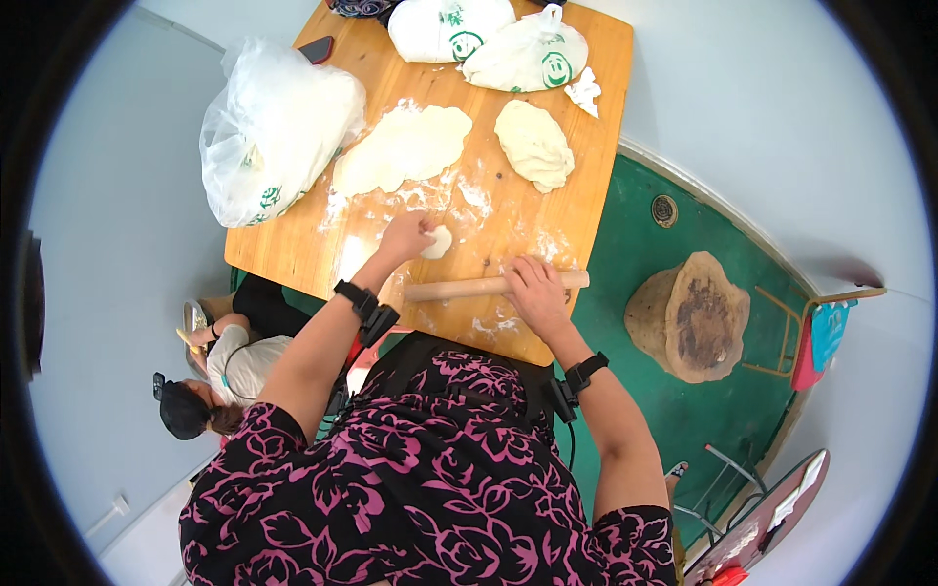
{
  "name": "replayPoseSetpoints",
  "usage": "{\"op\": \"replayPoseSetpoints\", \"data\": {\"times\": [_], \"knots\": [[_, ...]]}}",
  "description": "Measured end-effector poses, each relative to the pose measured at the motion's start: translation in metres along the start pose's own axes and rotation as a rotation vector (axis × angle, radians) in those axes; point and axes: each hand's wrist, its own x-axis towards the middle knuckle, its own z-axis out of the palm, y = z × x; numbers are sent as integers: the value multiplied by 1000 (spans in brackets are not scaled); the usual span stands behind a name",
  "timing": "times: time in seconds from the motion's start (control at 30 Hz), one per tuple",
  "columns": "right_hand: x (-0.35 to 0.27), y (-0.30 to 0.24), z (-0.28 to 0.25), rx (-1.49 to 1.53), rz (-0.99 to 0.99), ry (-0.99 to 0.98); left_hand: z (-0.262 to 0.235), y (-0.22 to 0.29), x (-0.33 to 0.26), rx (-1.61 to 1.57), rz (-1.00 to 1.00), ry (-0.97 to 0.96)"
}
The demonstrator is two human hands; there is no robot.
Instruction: Rolling and shaping small pieces of dough on a wooden table.
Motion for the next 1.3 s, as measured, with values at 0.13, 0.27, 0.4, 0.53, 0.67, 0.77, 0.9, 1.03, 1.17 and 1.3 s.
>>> {"op": "replayPoseSetpoints", "data": {"times": [0.13, 0.27, 0.4, 0.53, 0.67, 0.77, 0.9, 1.03, 1.17, 1.3], "knots": [[1, 1, 0, 67, 0, -9, 0, -4, -21, 177, 66, -230], [2, 4, -2, 99, -23, 6, 11, 29, -14, 70, 167, -343], [9, 10, -4, 123, 19, -7, 19, 45, -13, 76, 151, -314], [16, 15, -2, 59, 17, -58, 17, 47, -13, -7, 150, -356], [22, 4, -10, -35, -5, -132, 17, 49, -11, 72, 182, -344], [35, 14, -5, -164, 6, -138, 19, 53, -5, 39, 171, -314], [28, 8, 1, -190, 42, -127, 14, 51, 2, 36, 175, -409], [-4, -7, 0, -78, 50, -153, 14, 46, 0, 74, 259, -470], [32, 8, 1, -158, 103, -134, 21, 52, -3, 73, 246, -351], [36, 7, 1, -154, 91, -95, 29, 44, -1, 53, 217, -240]]}}
